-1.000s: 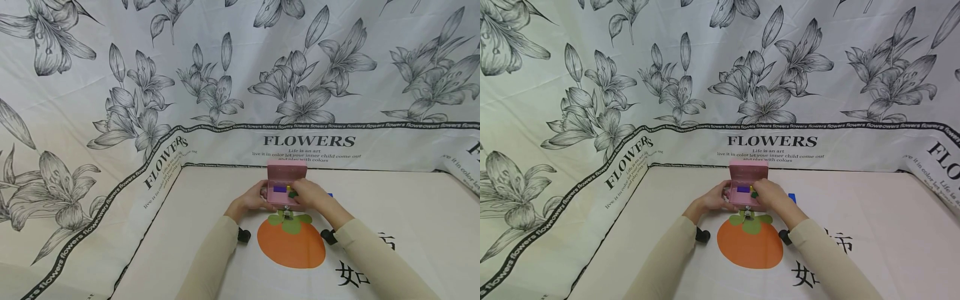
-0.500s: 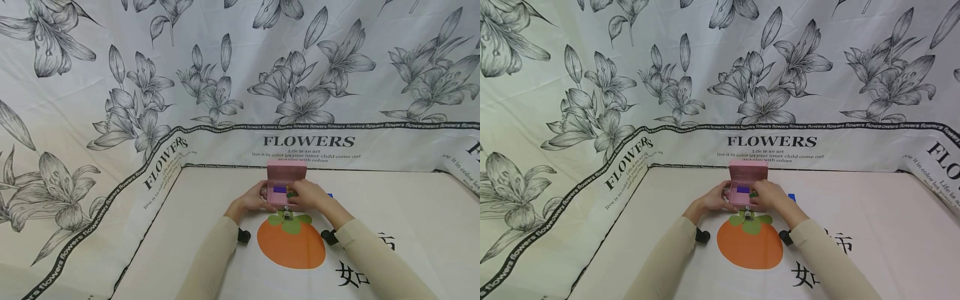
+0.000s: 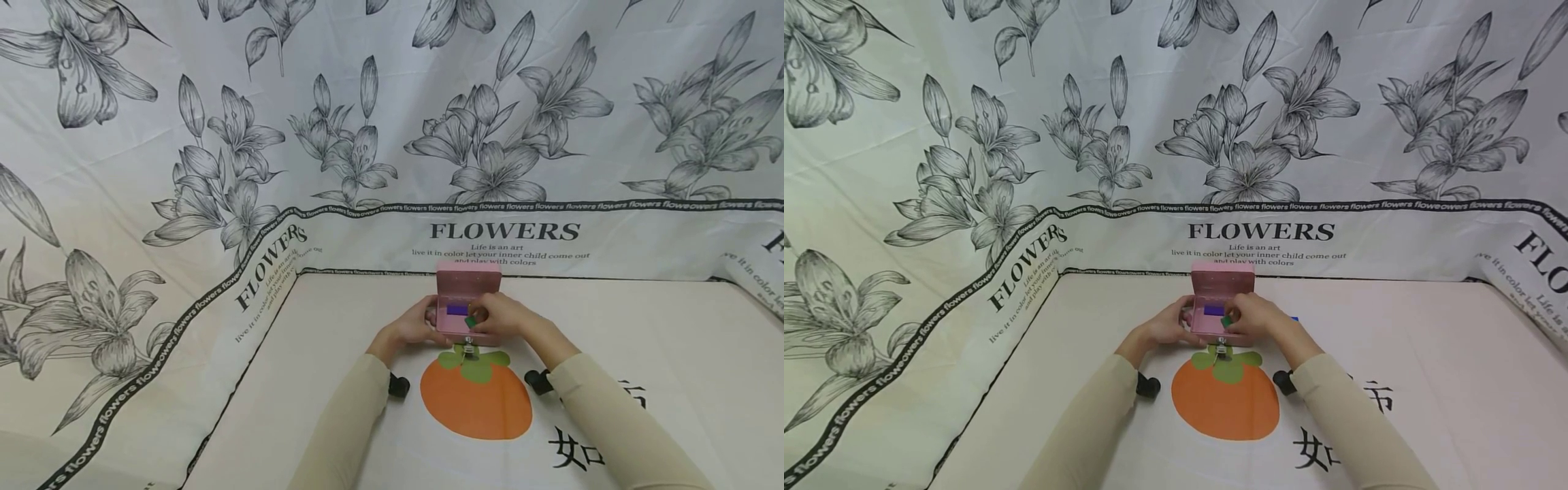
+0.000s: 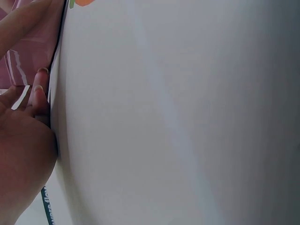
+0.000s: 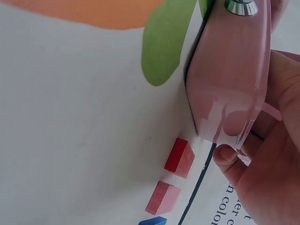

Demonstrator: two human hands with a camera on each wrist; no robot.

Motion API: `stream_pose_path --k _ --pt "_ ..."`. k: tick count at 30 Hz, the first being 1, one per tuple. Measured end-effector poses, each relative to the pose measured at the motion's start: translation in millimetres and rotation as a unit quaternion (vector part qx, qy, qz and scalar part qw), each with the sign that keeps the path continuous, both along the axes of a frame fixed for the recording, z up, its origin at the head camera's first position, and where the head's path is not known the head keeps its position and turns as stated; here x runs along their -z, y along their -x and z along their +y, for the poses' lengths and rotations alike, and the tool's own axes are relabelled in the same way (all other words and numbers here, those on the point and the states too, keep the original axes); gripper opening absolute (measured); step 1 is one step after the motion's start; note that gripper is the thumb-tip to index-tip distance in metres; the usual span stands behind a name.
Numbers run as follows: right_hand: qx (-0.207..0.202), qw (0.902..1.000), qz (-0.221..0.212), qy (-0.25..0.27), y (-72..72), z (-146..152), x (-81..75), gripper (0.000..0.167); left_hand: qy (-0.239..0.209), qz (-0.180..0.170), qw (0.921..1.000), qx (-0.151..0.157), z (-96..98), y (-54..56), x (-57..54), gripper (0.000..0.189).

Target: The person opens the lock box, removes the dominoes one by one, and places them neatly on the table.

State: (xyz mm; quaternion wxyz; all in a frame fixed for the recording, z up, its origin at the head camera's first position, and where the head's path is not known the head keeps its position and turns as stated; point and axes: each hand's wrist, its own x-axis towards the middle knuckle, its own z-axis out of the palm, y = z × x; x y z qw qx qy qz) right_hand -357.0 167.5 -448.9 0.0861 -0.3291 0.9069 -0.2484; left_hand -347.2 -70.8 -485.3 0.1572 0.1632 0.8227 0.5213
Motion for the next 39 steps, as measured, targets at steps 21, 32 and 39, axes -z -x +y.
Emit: stream_pose_path --k 21,32,39 --pt "-0.038 0.9992 -0.003 0.014 3.2 3.9 -1.8 0.025 0.002 -0.002 1.0000 0.003 -0.5 4.5 3.1 0.101" --pt "-0.048 0.9986 0.018 0.013 2.9 5.4 3.9 0.020 0.003 0.001 1.0000 0.004 -0.3 1.7 1.6 0.101" --pt "-0.046 0.9987 0.018 0.014 1.8 6.0 6.3 0.014 0.003 0.002 1.0000 0.005 0.3 1.4 1.6 0.101"
